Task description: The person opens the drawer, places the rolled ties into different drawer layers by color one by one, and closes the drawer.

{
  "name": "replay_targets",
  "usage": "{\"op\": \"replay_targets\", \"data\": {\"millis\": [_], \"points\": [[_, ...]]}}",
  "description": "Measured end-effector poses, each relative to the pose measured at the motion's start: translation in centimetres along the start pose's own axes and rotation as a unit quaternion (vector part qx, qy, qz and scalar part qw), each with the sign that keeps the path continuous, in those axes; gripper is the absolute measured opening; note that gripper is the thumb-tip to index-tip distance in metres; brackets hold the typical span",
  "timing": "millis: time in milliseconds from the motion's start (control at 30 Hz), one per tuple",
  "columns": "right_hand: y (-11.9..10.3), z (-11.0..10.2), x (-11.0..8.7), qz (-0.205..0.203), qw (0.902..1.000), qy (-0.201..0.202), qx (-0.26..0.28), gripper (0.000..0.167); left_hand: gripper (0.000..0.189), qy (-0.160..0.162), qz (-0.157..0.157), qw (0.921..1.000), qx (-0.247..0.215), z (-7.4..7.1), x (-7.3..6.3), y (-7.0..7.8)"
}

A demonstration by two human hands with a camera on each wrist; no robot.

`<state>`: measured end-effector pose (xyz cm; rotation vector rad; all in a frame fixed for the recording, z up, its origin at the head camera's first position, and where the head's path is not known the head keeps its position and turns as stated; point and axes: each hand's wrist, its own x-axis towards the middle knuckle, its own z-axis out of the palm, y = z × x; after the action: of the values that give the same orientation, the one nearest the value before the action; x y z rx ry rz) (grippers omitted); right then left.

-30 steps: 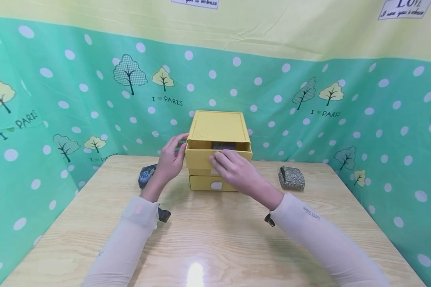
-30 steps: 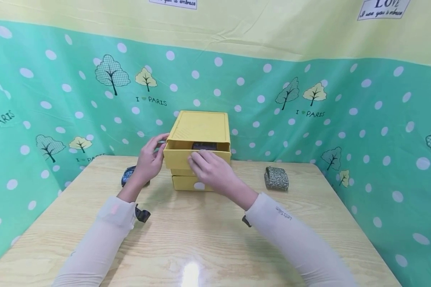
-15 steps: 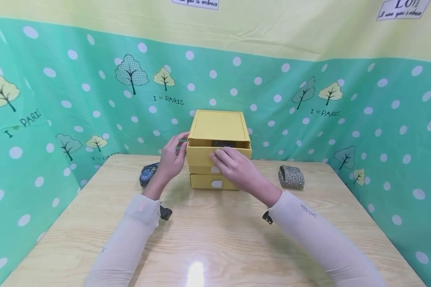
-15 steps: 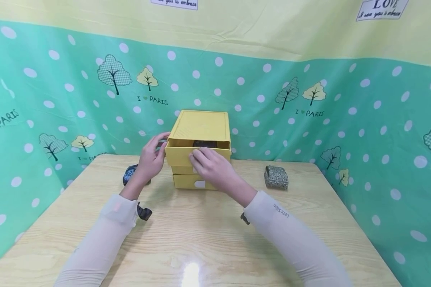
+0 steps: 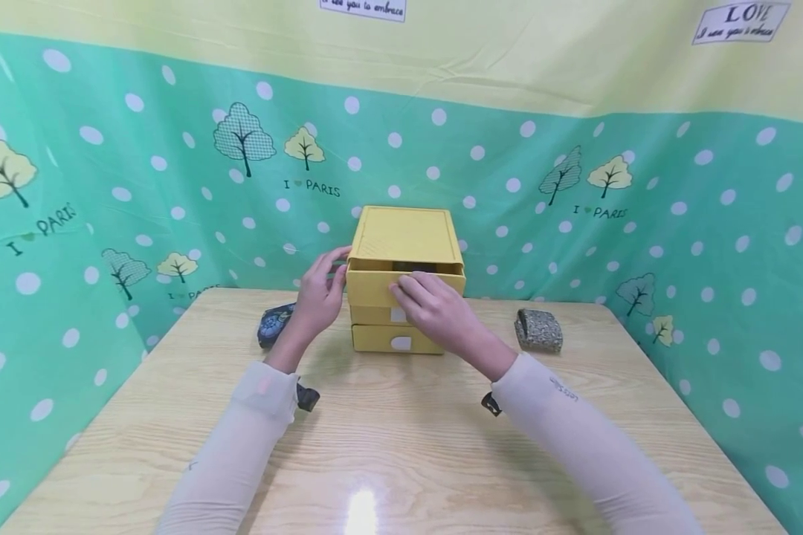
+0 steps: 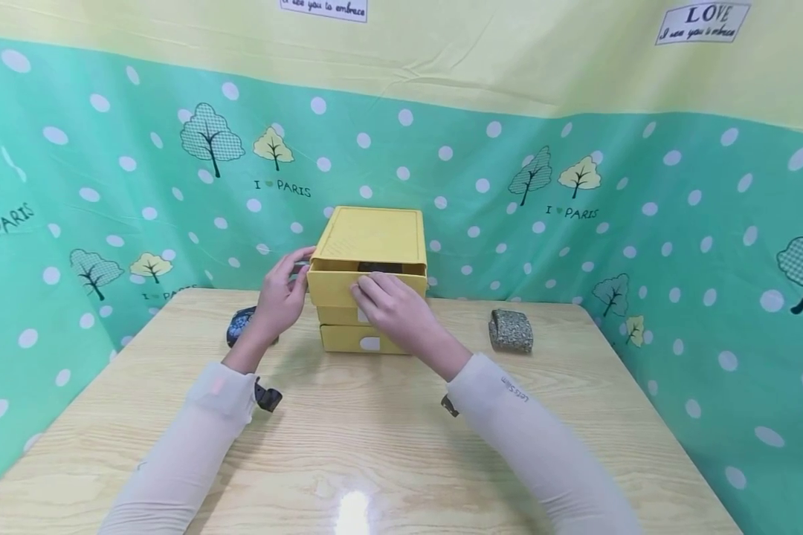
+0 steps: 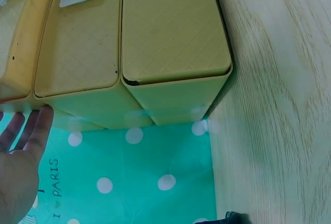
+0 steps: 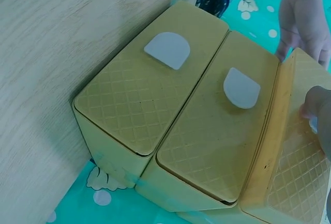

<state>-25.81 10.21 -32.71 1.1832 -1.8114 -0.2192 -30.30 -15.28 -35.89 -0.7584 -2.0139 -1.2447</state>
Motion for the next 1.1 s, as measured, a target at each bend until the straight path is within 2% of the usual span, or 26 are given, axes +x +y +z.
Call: {"op": "replay_targets", "data": {"millis": [500,733,1100], "points": [[-0.13,0.68,0.16,0.023,0.9996,0.003,0.015,0.029,0.036,0.002,-0.005,0.9998,0.017,-0.02,-0.16,-0.19],[0.09,0.98,0.36,0.024,0.9994,0.022,0.010,0.030,0.036,0.002,-0.004,0.9999,0.013,-0.02,-0.11,-0.19],[0.34,0.77,0.41,0.019,0.9998,0.006,-0.003,0.029,0.037,-0.002,-0.003,1.0000,0.006,-0.02,-0.10,-0.07]]}}
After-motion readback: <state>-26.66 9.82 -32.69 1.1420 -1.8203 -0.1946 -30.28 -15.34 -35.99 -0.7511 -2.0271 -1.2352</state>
